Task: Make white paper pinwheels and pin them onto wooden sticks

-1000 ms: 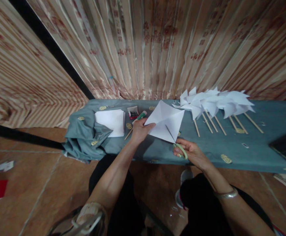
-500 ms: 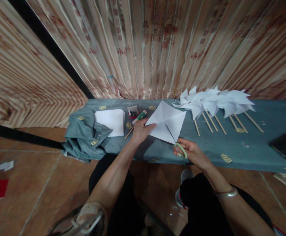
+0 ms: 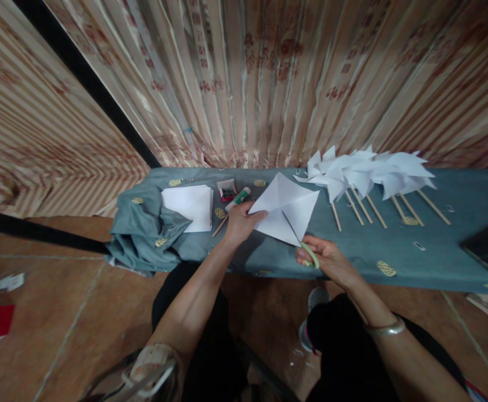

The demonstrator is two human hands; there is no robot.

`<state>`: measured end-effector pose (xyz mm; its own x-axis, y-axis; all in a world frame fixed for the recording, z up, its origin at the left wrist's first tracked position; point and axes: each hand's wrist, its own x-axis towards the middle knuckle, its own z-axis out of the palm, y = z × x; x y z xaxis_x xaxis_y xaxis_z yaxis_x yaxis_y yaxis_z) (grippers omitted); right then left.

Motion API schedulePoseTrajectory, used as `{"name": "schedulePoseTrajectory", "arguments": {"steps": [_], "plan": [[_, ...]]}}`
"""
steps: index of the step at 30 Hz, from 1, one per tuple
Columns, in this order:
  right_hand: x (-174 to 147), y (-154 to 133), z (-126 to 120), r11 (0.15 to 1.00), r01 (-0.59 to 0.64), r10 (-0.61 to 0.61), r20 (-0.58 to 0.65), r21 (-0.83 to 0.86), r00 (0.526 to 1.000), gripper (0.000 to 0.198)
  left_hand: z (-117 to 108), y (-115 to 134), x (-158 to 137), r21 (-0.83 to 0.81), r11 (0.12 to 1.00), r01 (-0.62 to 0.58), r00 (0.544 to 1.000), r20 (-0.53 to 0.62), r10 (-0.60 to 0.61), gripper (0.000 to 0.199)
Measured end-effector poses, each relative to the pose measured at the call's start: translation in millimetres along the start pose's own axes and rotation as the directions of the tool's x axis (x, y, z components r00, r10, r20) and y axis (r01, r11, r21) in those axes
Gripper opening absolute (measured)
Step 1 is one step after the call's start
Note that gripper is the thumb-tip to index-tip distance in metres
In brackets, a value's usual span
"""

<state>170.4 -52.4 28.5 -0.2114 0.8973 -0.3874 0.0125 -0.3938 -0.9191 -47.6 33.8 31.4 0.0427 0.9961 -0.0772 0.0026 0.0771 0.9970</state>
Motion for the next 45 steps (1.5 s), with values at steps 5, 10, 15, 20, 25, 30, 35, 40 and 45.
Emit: {"name": "schedulePoseTrajectory", "arguments": {"steps": [5,10,15,20,25,30,35,40,45], "plan": [[-1,-2,3,0.999,-0.027,0.028,-0.032,0.039,0.999,0.059,-1,0,0,-0.006,1.0,-0.01,1.0,0.007,0.01,0.013],[0,0,2,0.999,-0.016,0.017,-0.021,0.036,1.0,0.056,-1,-1,-1,0.023,0.999,-0.029,1.0,0.008,0.029,0.013],[1,3,0,1.0,-0.005,0.005,-0.003,0.019,1.0,0.057,-2,-4,0,0.038,0.999,-0.031,1.0,0.009,0.03,0.014],[2,5,0,0.998,-0.025,0.027,-0.024,0.065,0.999,0.056,-2,-5,1,0.03,0.998,-0.059,0.998,0.004,0.059,0.015],[2,4,0,0.998,-0.035,0.035,-0.005,0.05,0.999,0.061,-1,-2,0,0.029,0.998,-0.06,0.998,0.002,0.06,0.015],[-2,-2,-2,0.999,-0.022,0.025,0.081,-0.043,0.996,0.065,-4,-1,2,0.035,0.999,-0.037,0.999,-0.027,0.038,0.017],[-11,-6,-26,0.988,-0.094,0.112,0.142,-0.125,0.984,0.064,-18,-5,14,-0.006,0.999,-0.046,0.991,-0.128,0.045,0.028],[-20,-13,-60,0.98,-0.073,0.093,0.104,-0.188,0.99,0.064,-26,-6,18,-0.039,0.998,-0.047,0.987,-0.154,0.04,0.03],[-9,-10,-62,0.923,0.28,-0.36,-0.34,-0.262,0.869,0.058,-21,-2,10,0.128,0.992,-0.018,1.0,-0.021,0.021,0.019]]}}
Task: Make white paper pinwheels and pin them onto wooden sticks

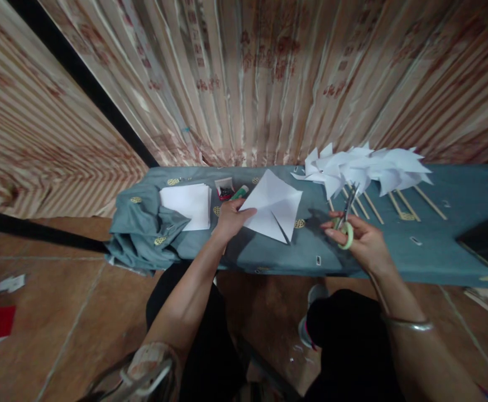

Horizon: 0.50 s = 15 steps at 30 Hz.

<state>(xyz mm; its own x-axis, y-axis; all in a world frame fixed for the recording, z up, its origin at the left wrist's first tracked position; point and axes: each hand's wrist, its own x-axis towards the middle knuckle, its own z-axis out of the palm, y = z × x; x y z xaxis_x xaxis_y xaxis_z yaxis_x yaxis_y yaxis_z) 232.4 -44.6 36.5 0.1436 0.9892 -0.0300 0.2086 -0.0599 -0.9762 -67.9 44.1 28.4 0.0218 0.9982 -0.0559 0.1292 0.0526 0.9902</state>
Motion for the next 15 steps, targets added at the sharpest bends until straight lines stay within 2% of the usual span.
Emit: {"name": "schedulePoseTrajectory", "arguments": {"steps": [1,3,8,12,15], "plan": [[2,2,4,0.997,0.074,-0.076,-0.072,-0.036,0.994,0.059,2,1,-2,0.055,0.999,-0.002,0.999,0.051,-0.001,0.016],[4,4,11,0.975,0.165,-0.183,-0.118,-0.148,0.976,0.06,7,2,-8,0.15,0.988,-0.023,0.988,0.158,-0.001,0.011],[4,-2,25,0.867,0.232,-0.258,0.0,-0.442,0.966,0.055,17,5,-18,0.285,0.952,-0.111,0.94,0.341,0.007,0.014],[5,-11,33,0.796,0.257,-0.281,0.042,-0.548,0.959,0.043,17,5,-19,0.323,0.936,-0.138,0.931,0.366,0.011,0.015],[8,-11,34,0.805,0.23,-0.261,0.022,-0.547,0.965,0.039,13,5,-17,0.306,0.947,-0.097,0.94,0.34,-0.013,0.015]]}}
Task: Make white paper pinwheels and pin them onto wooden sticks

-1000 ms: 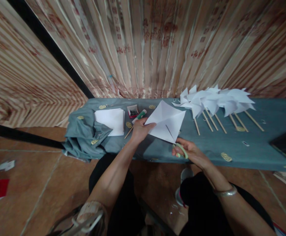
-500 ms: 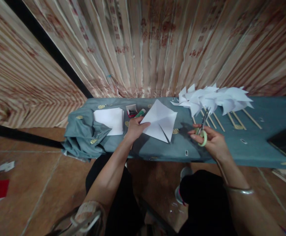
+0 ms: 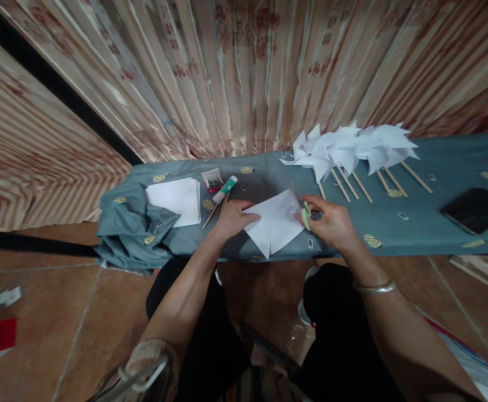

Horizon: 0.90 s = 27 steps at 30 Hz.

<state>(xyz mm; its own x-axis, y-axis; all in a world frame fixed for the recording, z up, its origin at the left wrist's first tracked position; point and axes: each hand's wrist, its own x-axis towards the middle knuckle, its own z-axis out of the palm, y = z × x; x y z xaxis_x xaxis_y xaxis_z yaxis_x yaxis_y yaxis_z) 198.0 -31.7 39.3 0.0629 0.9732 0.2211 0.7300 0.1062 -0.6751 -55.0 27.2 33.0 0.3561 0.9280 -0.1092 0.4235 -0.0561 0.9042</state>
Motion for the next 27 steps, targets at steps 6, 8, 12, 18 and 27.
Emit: {"name": "schedulePoseTrajectory", "arguments": {"steps": [6,8,12,18,27], "plan": [[8,12,11,0.965,-0.112,0.143,-0.117,0.237,0.983,0.044,7,0,5,-0.466,0.881,-0.086,0.951,-0.302,-0.066,0.082],[12,13,16,0.939,-0.129,0.192,-0.174,0.32,0.966,0.045,15,3,5,-0.638,0.761,-0.113,0.946,-0.303,-0.114,0.098],[18,5,27,0.884,-0.145,0.268,-0.229,0.444,0.936,0.045,37,11,-2,-0.813,0.578,-0.066,0.967,-0.196,-0.165,0.103],[18,-17,43,0.881,-0.12,0.244,-0.225,0.457,0.943,0.042,60,25,-7,-0.843,0.538,-0.025,0.984,-0.115,-0.134,0.073],[27,-30,50,0.683,-0.211,0.332,-0.04,0.7,0.942,0.046,47,16,7,-0.775,0.618,-0.134,0.932,-0.31,-0.186,0.049]]}}
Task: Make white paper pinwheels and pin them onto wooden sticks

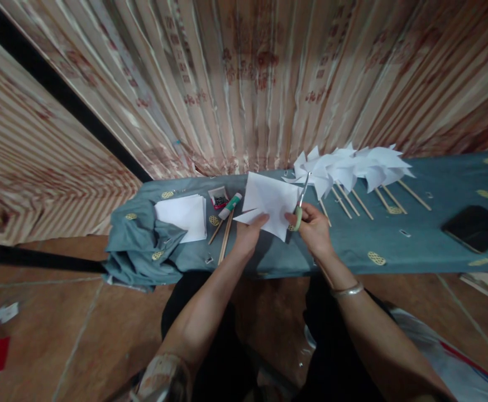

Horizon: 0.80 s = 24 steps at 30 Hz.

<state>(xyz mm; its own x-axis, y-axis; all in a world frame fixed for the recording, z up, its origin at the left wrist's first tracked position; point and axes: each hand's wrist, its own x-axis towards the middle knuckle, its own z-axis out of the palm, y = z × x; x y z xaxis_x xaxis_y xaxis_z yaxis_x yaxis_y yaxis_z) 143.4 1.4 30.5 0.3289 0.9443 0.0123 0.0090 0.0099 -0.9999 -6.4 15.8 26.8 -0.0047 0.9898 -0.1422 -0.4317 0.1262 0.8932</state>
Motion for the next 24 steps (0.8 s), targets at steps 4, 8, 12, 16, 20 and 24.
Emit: {"name": "schedulePoseTrajectory", "arguments": {"steps": [4,8,12,16,20,24], "plan": [[0,-3,-2,0.997,-0.057,0.055,0.038,0.052,0.998,0.05,-10,-1,7,0.097,0.994,-0.05,0.999,-0.009,0.051,0.05],[-5,-3,1,0.999,-0.052,0.05,0.112,0.011,0.992,0.051,-14,-1,12,0.176,0.982,-0.068,0.996,-0.035,0.076,0.045],[-13,-2,4,0.997,-0.082,0.079,0.187,0.013,0.979,0.052,-18,2,20,0.238,0.97,-0.05,0.996,-0.06,0.066,0.039],[-23,0,1,0.994,-0.097,0.107,0.302,-0.047,0.947,0.058,-26,12,27,0.285,0.952,-0.113,0.984,-0.103,0.148,0.033],[-38,2,-7,0.989,-0.07,0.121,0.459,-0.128,0.88,0.056,-32,23,34,0.301,0.938,-0.17,0.964,-0.148,0.222,0.029],[-55,6,-9,0.975,-0.1,0.198,0.589,-0.196,0.784,0.053,-36,27,42,0.305,0.938,-0.167,0.948,-0.212,0.238,0.028]]}}
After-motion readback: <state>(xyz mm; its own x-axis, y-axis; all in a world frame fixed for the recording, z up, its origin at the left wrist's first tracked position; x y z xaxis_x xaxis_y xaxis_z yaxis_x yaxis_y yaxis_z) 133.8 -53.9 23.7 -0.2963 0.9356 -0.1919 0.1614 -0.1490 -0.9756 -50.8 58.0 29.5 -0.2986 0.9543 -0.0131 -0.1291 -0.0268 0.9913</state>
